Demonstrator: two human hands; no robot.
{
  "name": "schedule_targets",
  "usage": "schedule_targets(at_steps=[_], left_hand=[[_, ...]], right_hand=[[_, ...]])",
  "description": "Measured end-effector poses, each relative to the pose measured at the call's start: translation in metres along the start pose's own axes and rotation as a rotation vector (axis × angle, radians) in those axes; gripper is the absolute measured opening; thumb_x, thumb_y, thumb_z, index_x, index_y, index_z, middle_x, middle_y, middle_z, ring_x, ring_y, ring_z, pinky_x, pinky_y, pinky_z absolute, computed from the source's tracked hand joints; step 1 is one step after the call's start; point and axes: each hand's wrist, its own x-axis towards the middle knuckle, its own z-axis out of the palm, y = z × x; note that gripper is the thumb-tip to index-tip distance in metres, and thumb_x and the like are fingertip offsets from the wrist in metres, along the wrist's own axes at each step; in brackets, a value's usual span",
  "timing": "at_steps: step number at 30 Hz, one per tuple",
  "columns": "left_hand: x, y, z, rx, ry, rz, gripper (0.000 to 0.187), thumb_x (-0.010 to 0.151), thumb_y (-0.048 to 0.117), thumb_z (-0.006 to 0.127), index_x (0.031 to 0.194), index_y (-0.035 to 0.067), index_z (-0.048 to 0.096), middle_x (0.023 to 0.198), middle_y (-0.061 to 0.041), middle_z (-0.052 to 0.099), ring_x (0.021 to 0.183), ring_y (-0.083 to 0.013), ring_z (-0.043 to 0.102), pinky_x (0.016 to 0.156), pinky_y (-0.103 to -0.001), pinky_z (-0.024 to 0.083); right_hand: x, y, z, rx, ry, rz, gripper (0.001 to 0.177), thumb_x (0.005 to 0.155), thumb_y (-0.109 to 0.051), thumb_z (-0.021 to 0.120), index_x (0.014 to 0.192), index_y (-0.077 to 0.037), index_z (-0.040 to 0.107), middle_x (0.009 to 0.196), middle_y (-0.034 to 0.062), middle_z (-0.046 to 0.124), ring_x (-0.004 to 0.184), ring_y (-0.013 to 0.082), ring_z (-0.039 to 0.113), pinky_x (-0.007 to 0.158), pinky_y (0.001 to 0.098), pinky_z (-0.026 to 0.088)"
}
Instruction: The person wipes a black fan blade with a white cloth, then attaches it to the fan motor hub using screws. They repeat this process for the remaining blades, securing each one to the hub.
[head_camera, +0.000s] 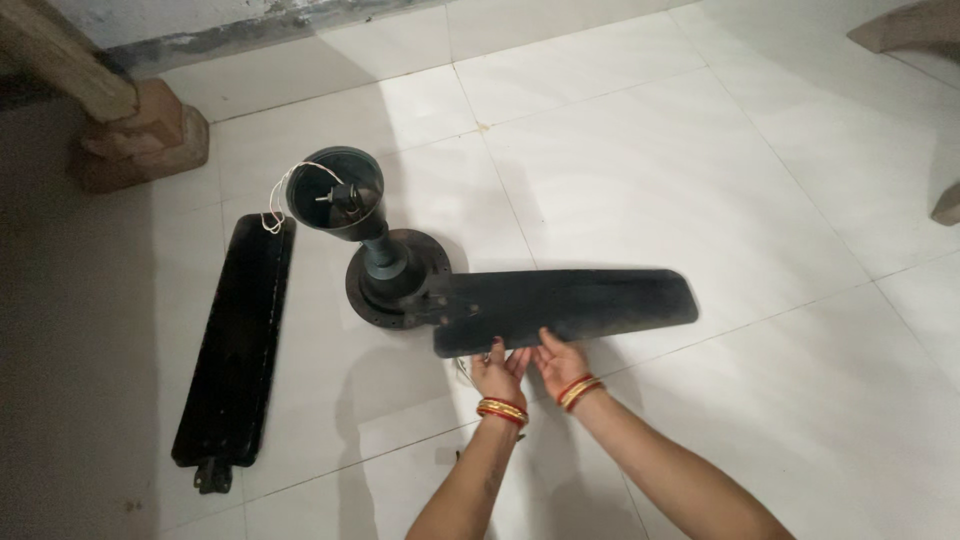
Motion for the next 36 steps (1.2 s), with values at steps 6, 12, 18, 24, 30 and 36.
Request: schedule_targets(at_steps=[6,12,18,24,30,36], left_hand=[[0.017,-0.009,0.005,0.094,-0.133,0.061,0.019,0.1,0.015,0.061,0.117,0.007,0.063,0.108,-0.005,0.067,0.089,-0.0157,0.066,0.081,-0.034,0.059],[0.051,0.013,0.007,0.105,-0.033,0.085,0.024,0.099,0.012,0.055,0.122,0.011,0.058,0.108,-0.006,0.07,0.089,-0.0215,0.07,0.077,-0.038,0.058],[0.117,-0.002,0.013,0.165,-0.078,0.046,0.025,0.099,0.002,0.059,0.124,0.006,0.058,0.104,-0.011,0.067,0.078,-0.0237,0.07,0.067,-0.039,0.063],[0.166,-0.002,0.012,0.16,-0.107,0.015,0.027,0.098,-0.001,0.055,0.124,0.007,0.055,0.109,-0.009,0.069,0.087,-0.0228,0.072,0.073,-0.037,0.063],[0.185,0.009,0.012,0.235,-0.055,-0.007,0.026,0.1,-0.003,0.055,0.125,0.004,0.055,0.111,-0.01,0.066,0.09,-0.025,0.069,0.077,-0.039,0.063],[0.178,0.028,0.007,0.274,-0.133,-0.077,0.036,0.096,-0.008,0.044,0.127,0.005,0.054,0.114,-0.014,0.068,0.095,-0.0261,0.072,0.083,-0.037,0.065]], right_hand=[[0.001,-0.014,0.013,0.022,0.047,-0.033,0.024,0.092,-0.004,0.069,0.114,-0.011,0.061,0.112,0.0041,0.069,0.109,0.0205,0.068,0.098,0.0408,0.055],[0.016,-0.039,-0.004,0.004,0.088,-0.066,0.027,0.091,-0.003,0.067,0.115,-0.014,0.062,0.111,0.0011,0.069,0.112,0.0208,0.067,0.103,0.0433,0.053],[0.058,-0.054,-0.012,-0.012,0.162,-0.046,0.026,0.093,-0.003,0.068,0.115,-0.015,0.063,0.112,-0.0006,0.068,0.111,0.018,0.066,0.104,0.0405,0.054],[0.103,-0.06,0.003,-0.057,0.099,-0.012,0.021,0.094,-0.004,0.067,0.114,-0.011,0.062,0.112,0.0024,0.068,0.111,0.0198,0.067,0.104,0.0409,0.055],[0.129,-0.061,0.02,-0.121,0.137,0.017,0.026,0.093,-0.002,0.067,0.115,-0.015,0.06,0.109,0.0009,0.067,0.11,0.0182,0.066,0.106,0.0426,0.053],[0.139,-0.061,0.021,-0.133,0.135,0.008,0.027,0.093,-0.001,0.066,0.116,-0.014,0.058,0.11,0.0018,0.067,0.107,0.0171,0.067,0.104,0.0412,0.054]])
